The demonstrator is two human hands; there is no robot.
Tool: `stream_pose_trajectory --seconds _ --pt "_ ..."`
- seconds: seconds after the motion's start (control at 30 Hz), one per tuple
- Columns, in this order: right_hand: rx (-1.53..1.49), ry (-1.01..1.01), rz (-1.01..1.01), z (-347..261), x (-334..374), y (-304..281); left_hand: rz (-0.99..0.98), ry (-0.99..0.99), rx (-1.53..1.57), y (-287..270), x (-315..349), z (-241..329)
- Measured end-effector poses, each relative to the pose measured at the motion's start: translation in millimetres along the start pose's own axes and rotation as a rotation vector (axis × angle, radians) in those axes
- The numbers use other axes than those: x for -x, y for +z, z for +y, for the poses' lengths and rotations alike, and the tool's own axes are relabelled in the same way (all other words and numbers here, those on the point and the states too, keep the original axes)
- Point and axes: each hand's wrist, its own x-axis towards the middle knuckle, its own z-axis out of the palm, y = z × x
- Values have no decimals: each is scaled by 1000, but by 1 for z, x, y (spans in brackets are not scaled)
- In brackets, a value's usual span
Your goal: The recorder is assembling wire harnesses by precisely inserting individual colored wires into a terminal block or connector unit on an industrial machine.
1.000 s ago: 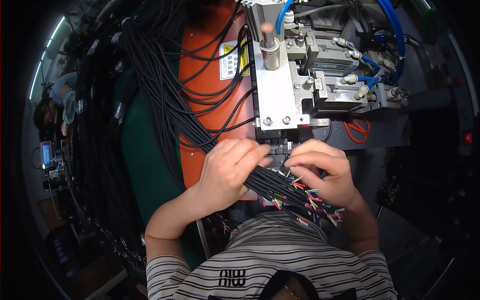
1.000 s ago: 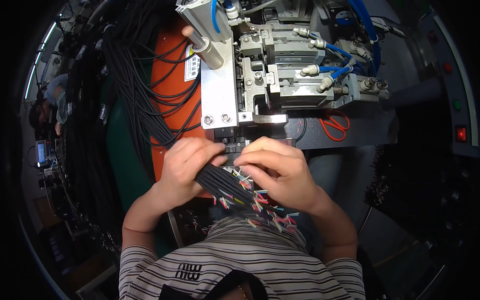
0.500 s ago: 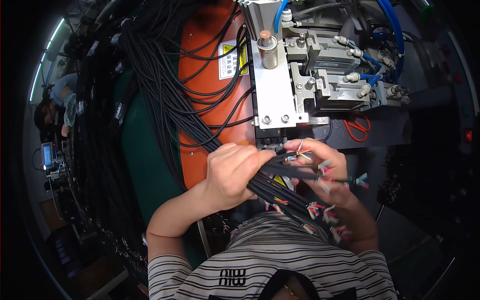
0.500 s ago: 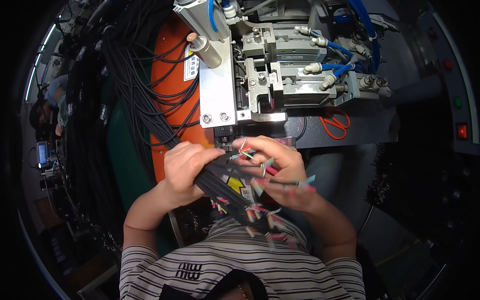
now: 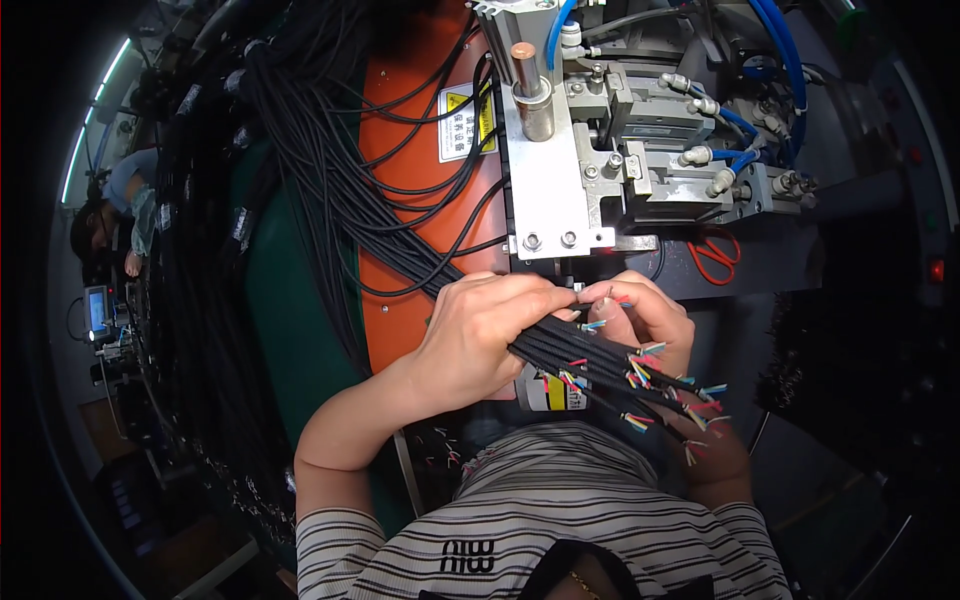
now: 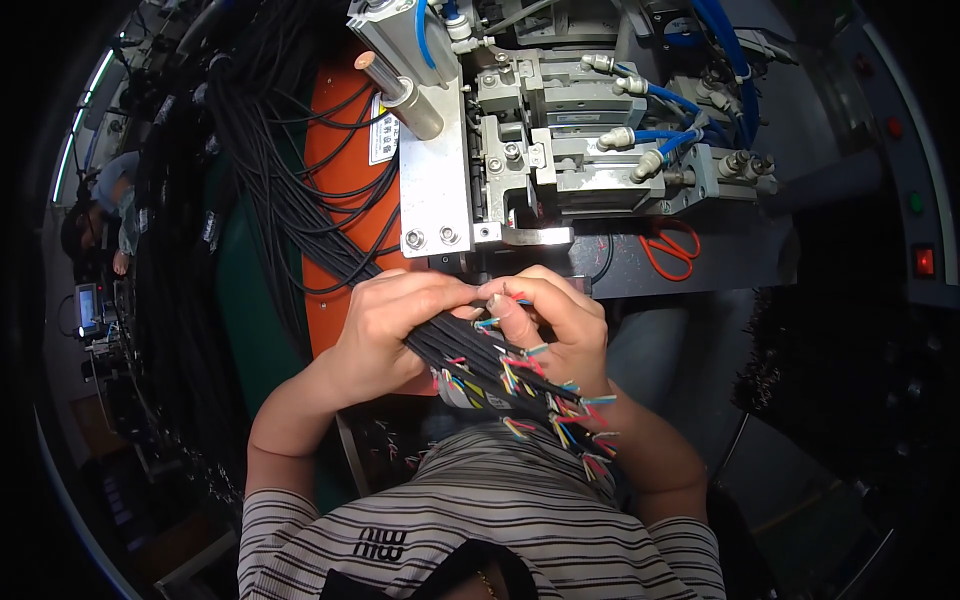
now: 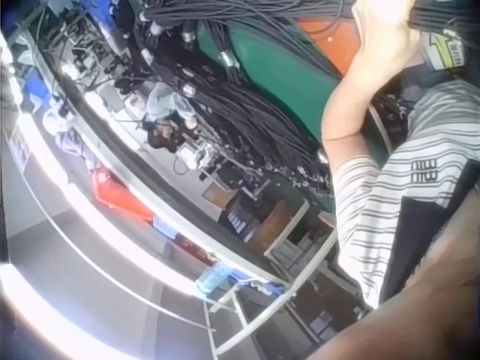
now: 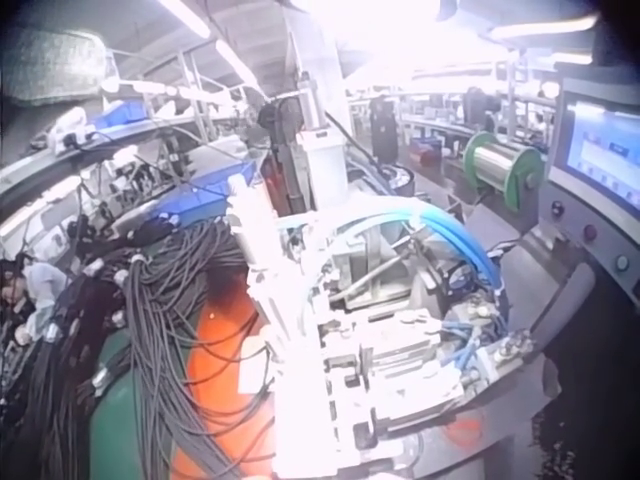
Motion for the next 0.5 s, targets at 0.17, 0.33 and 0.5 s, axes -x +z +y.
stream_pose_trajectory --seconds 0.17,0.33,0.5 --pt "-529 626 -34 -13 -4 -14 28 137 -152 4 4 6" --pt "-560 619 -239 -8 -12 -23 43 164 -199 8 0 12" --pt "-484 534 -177 -11 -8 -19 77 148 -136 7 1 6"
